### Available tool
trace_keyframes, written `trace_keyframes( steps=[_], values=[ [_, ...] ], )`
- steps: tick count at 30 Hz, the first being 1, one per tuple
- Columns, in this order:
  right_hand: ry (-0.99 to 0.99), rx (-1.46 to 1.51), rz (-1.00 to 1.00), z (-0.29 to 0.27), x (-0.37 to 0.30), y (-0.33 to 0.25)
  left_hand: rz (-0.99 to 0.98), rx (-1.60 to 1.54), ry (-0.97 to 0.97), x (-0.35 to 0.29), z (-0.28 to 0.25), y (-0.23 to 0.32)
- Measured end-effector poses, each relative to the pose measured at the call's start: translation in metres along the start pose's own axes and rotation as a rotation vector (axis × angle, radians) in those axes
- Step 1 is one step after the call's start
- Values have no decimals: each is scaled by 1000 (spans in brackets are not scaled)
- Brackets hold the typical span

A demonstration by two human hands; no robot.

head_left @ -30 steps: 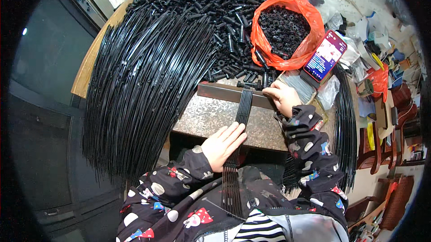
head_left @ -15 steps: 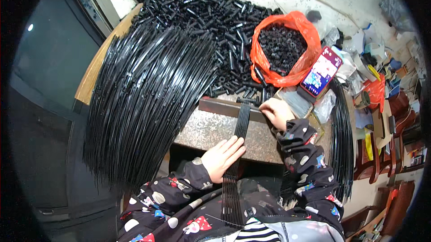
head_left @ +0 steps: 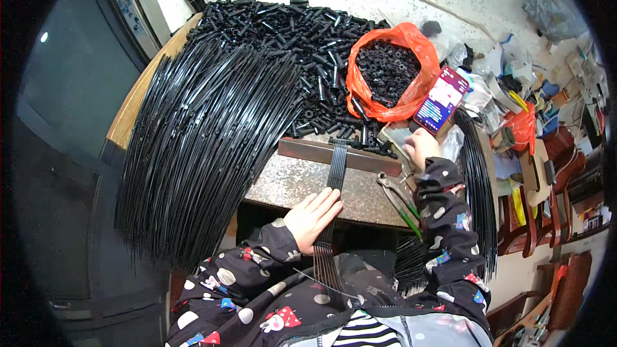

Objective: Assembling electrical wire harnesses by grouping wires, inserting them into connectors, and using a crimping tool.

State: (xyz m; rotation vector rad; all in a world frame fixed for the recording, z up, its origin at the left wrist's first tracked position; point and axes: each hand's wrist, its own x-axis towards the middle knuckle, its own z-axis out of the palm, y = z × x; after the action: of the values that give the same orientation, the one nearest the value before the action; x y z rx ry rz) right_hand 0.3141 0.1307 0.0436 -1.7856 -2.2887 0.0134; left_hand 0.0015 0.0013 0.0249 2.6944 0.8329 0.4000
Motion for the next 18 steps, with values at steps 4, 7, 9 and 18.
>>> trace_keyframes(
  steps=[4,7,9,18],
  values=[
    [161,29,-81,11,-10,4,-8,16,-9,-6,4,6],
    [206,-19,-116,13,-10,7,10,37,-20,-8,7,8],
    [213,-53,-144,8,-9,-4,-11,28,-39,-7,6,8],
    [-2,186,-286,40,-8,-89,-43,24,-56,-8,2,6]
  ],
)
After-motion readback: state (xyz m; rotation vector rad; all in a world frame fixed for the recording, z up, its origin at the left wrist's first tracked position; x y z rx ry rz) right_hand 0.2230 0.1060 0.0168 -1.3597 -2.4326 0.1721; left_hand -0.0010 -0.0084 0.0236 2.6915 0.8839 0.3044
